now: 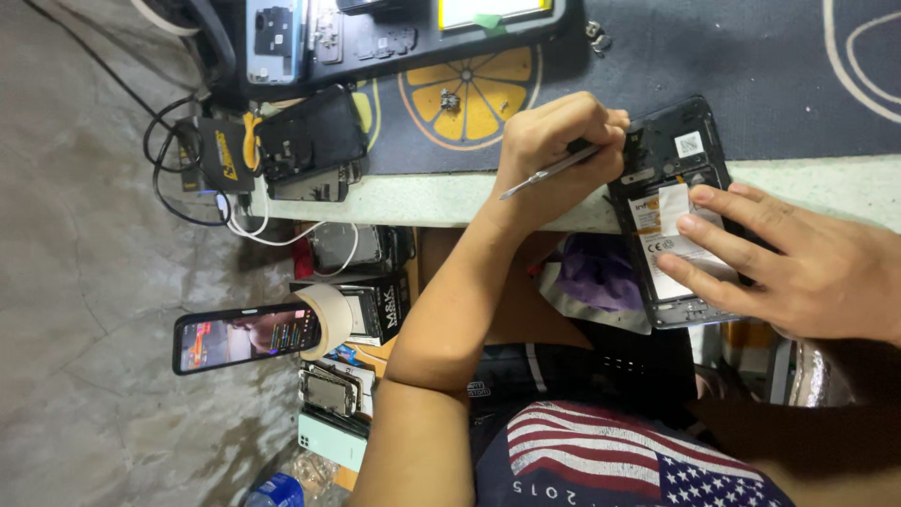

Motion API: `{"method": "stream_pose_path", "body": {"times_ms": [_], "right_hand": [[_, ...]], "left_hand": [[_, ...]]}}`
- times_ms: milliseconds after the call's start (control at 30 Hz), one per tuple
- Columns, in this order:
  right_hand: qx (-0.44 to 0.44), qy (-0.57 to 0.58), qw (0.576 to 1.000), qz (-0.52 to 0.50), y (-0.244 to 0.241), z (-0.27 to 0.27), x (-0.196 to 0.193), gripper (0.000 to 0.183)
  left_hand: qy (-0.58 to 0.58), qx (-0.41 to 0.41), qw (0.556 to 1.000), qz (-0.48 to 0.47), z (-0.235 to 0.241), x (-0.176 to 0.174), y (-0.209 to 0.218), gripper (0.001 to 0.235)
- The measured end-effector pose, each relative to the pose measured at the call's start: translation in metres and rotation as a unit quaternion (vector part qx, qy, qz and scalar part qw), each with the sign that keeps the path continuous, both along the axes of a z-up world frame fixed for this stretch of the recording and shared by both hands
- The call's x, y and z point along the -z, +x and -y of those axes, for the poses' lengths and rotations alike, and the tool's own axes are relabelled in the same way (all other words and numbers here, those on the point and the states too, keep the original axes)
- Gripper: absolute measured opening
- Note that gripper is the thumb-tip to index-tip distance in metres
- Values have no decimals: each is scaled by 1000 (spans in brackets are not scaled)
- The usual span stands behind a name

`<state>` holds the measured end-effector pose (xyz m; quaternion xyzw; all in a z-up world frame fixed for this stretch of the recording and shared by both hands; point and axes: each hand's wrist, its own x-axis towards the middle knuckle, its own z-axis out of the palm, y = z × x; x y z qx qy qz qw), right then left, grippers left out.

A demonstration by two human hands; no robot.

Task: The person uses a screwdriver and tweezers to remove screws and pry open the back of a smartphone. They carefully lift and disconnect internal components, including the battery and camera module, while working at a cluttered electronics repair bench.

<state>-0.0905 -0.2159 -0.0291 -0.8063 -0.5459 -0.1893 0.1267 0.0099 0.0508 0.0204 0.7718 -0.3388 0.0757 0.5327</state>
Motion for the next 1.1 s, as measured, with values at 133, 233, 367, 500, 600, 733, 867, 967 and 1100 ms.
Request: {"method": "stream_pose_path", "body": {"times_ms": [133, 233, 367, 500, 600, 733, 867, 967, 1100], "right_hand": [[10, 6, 1000, 8, -1, 0, 2, 55], [9, -3, 1000, 14, 1, 0, 0, 57], [18, 14, 1000, 1, -1, 0, 2, 54], [11, 7, 1000, 8, 0, 0, 6, 53], [9, 2, 1000, 9, 0, 0, 6, 53], [11, 13, 1000, 10, -1, -1, 6, 53], [10, 15, 1000, -1, -1, 1, 6, 53], [13, 24, 1000, -4, -1, 0, 7, 53], [17, 18, 1000, 6, 0, -2, 5, 53]], "left_hand": [[25, -3, 1000, 3, 0, 2, -2, 20], [13, -10, 1000, -23, 0, 0, 2, 19], [17, -3, 999, -37, 0, -1, 5, 19], [23, -12, 999, -24, 1, -1, 3, 18], [22, -14, 999, -22, 3, 0, 1, 19], [-8, 17, 999, -44, 1, -1, 3, 18], [10, -10, 999, -30, 2, 0, 4, 19], [9, -14, 1000, -21, 3, 1, 2, 18], [45, -36, 998, 17, 6, 2, 0, 19]]}}
